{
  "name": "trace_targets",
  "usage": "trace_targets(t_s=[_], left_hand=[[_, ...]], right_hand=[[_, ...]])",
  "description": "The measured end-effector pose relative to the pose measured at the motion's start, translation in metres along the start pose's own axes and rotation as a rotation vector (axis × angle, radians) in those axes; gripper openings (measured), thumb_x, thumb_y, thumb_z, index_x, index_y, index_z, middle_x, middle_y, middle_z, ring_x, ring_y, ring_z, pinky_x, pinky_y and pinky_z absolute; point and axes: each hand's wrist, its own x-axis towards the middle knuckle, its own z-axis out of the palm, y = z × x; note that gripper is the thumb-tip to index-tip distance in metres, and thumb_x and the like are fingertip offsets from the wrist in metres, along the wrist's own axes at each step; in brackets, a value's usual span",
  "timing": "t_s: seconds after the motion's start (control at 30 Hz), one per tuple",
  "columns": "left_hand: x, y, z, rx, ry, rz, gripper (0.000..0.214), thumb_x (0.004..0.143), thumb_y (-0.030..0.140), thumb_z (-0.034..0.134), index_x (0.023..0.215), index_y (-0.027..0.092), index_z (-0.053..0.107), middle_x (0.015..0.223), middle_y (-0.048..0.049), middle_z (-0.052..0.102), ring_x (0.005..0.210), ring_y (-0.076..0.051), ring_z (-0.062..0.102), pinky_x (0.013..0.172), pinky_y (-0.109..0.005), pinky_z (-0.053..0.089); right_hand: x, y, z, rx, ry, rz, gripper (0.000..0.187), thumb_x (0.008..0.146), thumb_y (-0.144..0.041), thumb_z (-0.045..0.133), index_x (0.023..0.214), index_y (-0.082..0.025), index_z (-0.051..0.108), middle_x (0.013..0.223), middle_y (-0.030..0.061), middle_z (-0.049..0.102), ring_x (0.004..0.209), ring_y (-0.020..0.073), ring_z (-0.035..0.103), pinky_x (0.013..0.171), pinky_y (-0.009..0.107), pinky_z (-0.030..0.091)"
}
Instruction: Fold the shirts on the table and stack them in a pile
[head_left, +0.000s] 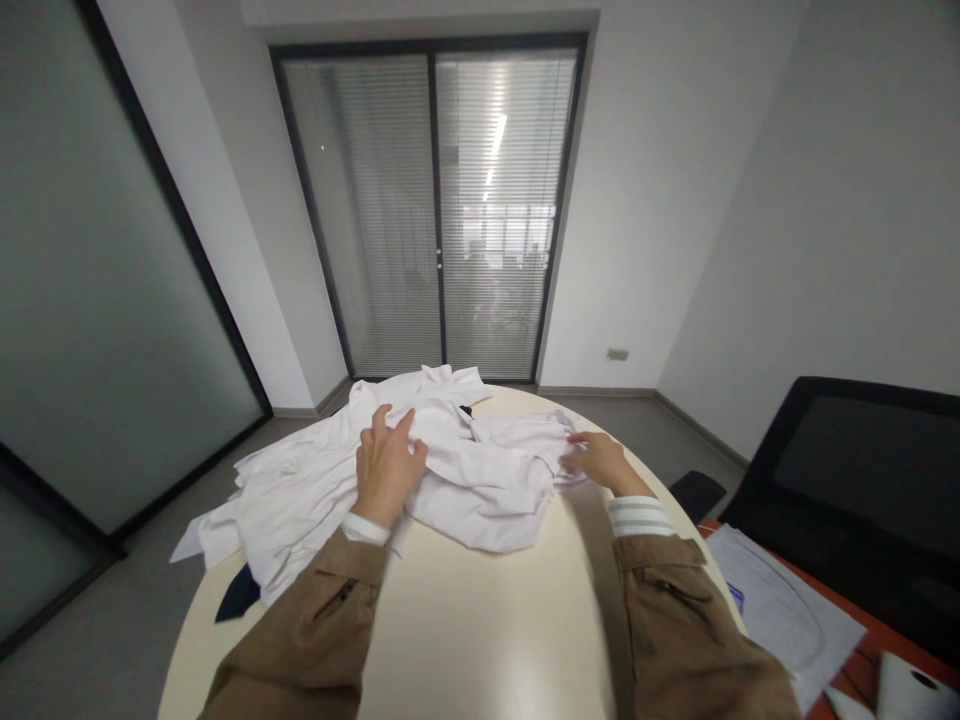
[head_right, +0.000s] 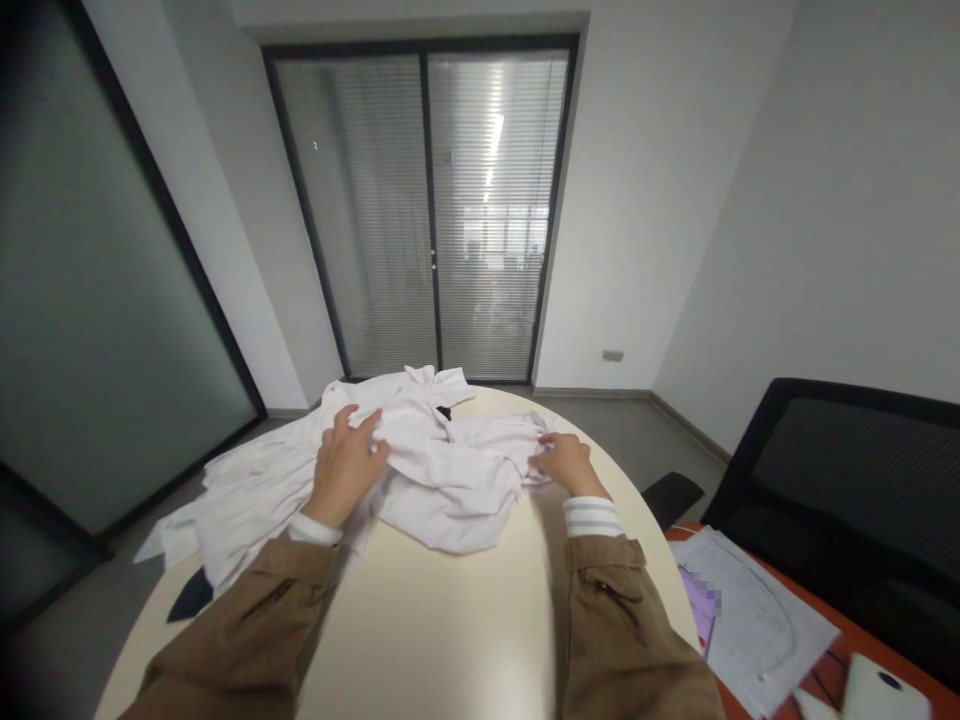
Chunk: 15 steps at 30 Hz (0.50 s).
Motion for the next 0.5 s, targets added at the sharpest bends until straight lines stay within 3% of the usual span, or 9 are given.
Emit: trace_targets(t_s=[0.07, 0.1, 0.2, 0.3, 0.4, 0.5], left_hand=[[-0.016, 0.027, -0.002, 0.034, -0.017, 0.136, 0.036, 0.086, 0.028, 0.059, 0.121, 0.024, 0.066, 0.135, -0.0130, 0.050, 0.118, -0.037, 0.050, 0.101, -0.052, 0.041], [-0.025, 0.038, 0.001, 0.004, -0.086, 0.223, 0.028, 0.088, 0.028, 0.059, 0.114, 0.023, 0.068, 0.127, -0.0126, 0.054, 0.114, -0.034, 0.052, 0.100, -0.049, 0.042], [-0.052, 0.057, 0.021, -0.134, -0.458, 0.501, 0.019, 0.088, 0.037, 0.062, 0.100, 0.024, 0.069, 0.113, -0.0090, 0.060, 0.105, -0.027, 0.057, 0.094, -0.041, 0.046], [-0.072, 0.057, 0.042, -0.098, -0.686, 0.594, 0.031, 0.083, 0.041, 0.069, 0.107, 0.022, 0.066, 0.114, -0.0100, 0.063, 0.108, -0.029, 0.058, 0.089, -0.038, 0.048], [-0.071, 0.051, 0.048, -0.089, -0.715, 0.564, 0.017, 0.093, 0.030, 0.055, 0.103, 0.021, 0.065, 0.107, -0.0098, 0.068, 0.105, -0.028, 0.061, 0.087, -0.036, 0.047], [-0.052, 0.044, 0.040, -0.227, -0.593, 0.406, 0.023, 0.097, 0.026, 0.044, 0.111, 0.022, 0.062, 0.101, -0.0082, 0.071, 0.097, -0.025, 0.066, 0.084, -0.033, 0.048]], right_hand=[[-0.001, 0.002, 0.006, -0.030, -0.062, -0.017, 0.054, 0.069, -0.037, 0.079, 0.118, -0.017, 0.071, 0.126, 0.0164, 0.063, 0.124, 0.0338, 0.055, 0.107, 0.045, 0.038], [-0.002, 0.003, 0.008, -0.032, -0.082, -0.039, 0.058, 0.068, -0.037, 0.080, 0.122, -0.018, 0.069, 0.130, 0.0173, 0.060, 0.127, 0.0339, 0.052, 0.108, 0.044, 0.037], [-0.004, 0.006, 0.016, 0.003, -0.134, -0.096, 0.072, 0.066, -0.033, 0.082, 0.134, -0.018, 0.061, 0.145, 0.0198, 0.047, 0.136, 0.0350, 0.043, 0.111, 0.045, 0.034], [-0.005, 0.007, 0.021, 0.033, -0.176, -0.123, 0.078, 0.065, -0.026, 0.081, 0.138, -0.017, 0.057, 0.150, 0.0207, 0.040, 0.142, 0.0358, 0.035, 0.114, 0.045, 0.032], [-0.003, 0.011, 0.026, 0.027, -0.178, -0.156, 0.081, 0.064, -0.018, 0.079, 0.140, -0.016, 0.053, 0.151, 0.0204, 0.038, 0.146, 0.0340, 0.027, 0.115, 0.042, 0.030], [-0.002, 0.019, 0.030, 0.037, -0.106, -0.111, 0.079, 0.066, -0.011, 0.071, 0.141, -0.018, 0.052, 0.151, 0.0200, 0.038, 0.139, 0.0347, 0.040, 0.112, 0.042, 0.035]])
